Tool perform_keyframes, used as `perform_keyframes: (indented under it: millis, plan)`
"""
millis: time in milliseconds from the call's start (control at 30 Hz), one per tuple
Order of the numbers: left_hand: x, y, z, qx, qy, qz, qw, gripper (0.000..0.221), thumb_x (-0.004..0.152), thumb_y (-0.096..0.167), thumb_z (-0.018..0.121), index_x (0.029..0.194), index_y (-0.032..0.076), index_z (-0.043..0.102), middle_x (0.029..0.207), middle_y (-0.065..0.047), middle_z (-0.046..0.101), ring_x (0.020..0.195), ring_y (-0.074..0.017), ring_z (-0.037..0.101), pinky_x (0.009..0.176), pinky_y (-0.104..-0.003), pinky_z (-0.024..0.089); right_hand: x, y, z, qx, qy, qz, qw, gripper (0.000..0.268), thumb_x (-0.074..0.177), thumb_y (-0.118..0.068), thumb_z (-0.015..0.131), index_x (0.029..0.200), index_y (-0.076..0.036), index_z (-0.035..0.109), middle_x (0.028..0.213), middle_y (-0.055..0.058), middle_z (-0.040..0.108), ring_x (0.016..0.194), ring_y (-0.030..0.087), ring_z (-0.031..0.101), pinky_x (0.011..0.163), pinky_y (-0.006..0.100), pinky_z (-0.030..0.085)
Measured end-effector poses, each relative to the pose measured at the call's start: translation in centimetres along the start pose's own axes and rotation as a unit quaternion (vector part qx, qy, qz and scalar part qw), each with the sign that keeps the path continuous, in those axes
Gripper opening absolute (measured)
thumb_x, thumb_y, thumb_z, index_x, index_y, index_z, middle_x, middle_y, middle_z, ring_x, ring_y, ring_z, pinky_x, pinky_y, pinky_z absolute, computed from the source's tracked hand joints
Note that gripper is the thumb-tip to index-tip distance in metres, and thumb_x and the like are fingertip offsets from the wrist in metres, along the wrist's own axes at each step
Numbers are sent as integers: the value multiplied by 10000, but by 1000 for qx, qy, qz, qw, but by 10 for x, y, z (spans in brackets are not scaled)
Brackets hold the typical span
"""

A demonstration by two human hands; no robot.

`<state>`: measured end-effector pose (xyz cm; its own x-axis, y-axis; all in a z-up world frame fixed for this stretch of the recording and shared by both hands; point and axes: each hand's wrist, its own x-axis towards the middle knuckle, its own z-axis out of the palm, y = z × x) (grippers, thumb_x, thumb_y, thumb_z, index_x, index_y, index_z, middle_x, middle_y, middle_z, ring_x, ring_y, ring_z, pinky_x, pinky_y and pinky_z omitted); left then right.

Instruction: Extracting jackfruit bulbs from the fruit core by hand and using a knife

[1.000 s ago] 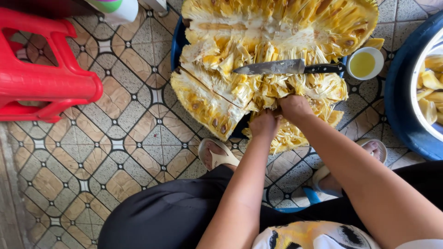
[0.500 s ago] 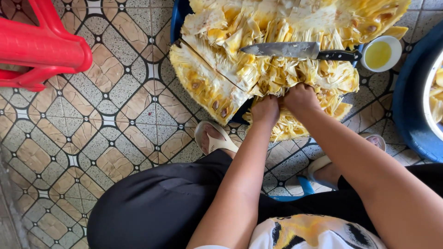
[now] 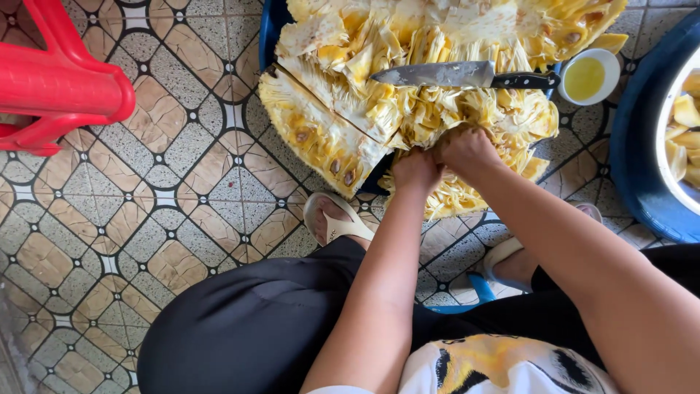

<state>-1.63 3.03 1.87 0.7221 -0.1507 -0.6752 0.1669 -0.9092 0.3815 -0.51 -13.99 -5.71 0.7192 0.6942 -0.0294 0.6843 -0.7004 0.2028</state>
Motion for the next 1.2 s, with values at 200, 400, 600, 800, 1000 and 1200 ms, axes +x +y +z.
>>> perform_keyframes:
  millis: [200, 400, 600, 800, 1000, 1200]
  plan:
    - [2, -2, -5, -21, 11, 1, 1000, 449, 930, 422, 568, 1258, 132, 668, 1230, -150, 686, 1106, -445, 709, 922, -589, 581, -7, 6, -66, 6, 72, 26, 997, 122, 798, -76, 715, 721, -124, 633, 737, 144, 603, 674, 343, 654, 602, 411, 481]
    - [-1, -2, -13, -38, -16, 2, 999, 463, 979, 442, 560, 1257, 85, 659, 1255, -174, 675, 1164, -448, 684, 968, -607, 550, -36, 21, -42, 177, 60, 153, 970, 200, 837, -246, 740, 1031, -212, 705, 864, 43, 635, 735, 281, 700, 631, 412, 588]
    - [13, -6, -1, 2, -16, 7, 1000, 348, 1026, 395, 490, 1219, 156, 652, 1177, -82, 700, 1134, -356, 712, 960, -553, 570, -25, 76, -168, 626, 14, 424, 655, 212, 899, -83, 718, 1110, -72, 725, 778, 103, 684, 620, 163, 675, 585, 258, 584]
    - [25, 3, 44, 190, 258, 98, 942, 123, 925, 147, 612, 1038, 143, 659, 967, -102, 731, 894, -363, 674, 573, -459, 523, -40, 106, -185, 858, 22, 382, 342, 424, 877, -43, 679, 1271, -200, 672, 1096, 72, 682, 948, 226, 701, 660, 315, 597]
    - [-3, 10, 30, 211, 238, 173, 932, 287, 1008, 327, 582, 1145, 84, 650, 1119, -103, 707, 1083, -295, 610, 951, -438, 472, -45, 96, -185, 851, 5, 389, 352, 569, 835, 85, 640, 1385, -55, 591, 1399, 196, 618, 1164, 384, 678, 890, 457, 655]
    - [-50, 67, 7, -157, 280, 134, 938, 406, 900, 138, 675, 1257, 100, 486, 1234, -113, 598, 1082, -291, 627, 598, -305, 641, -50, 85, -171, 806, 13, 455, 379, 294, 853, -112, 741, 1074, -217, 577, 960, 20, 645, 788, 174, 644, 590, 296, 481]
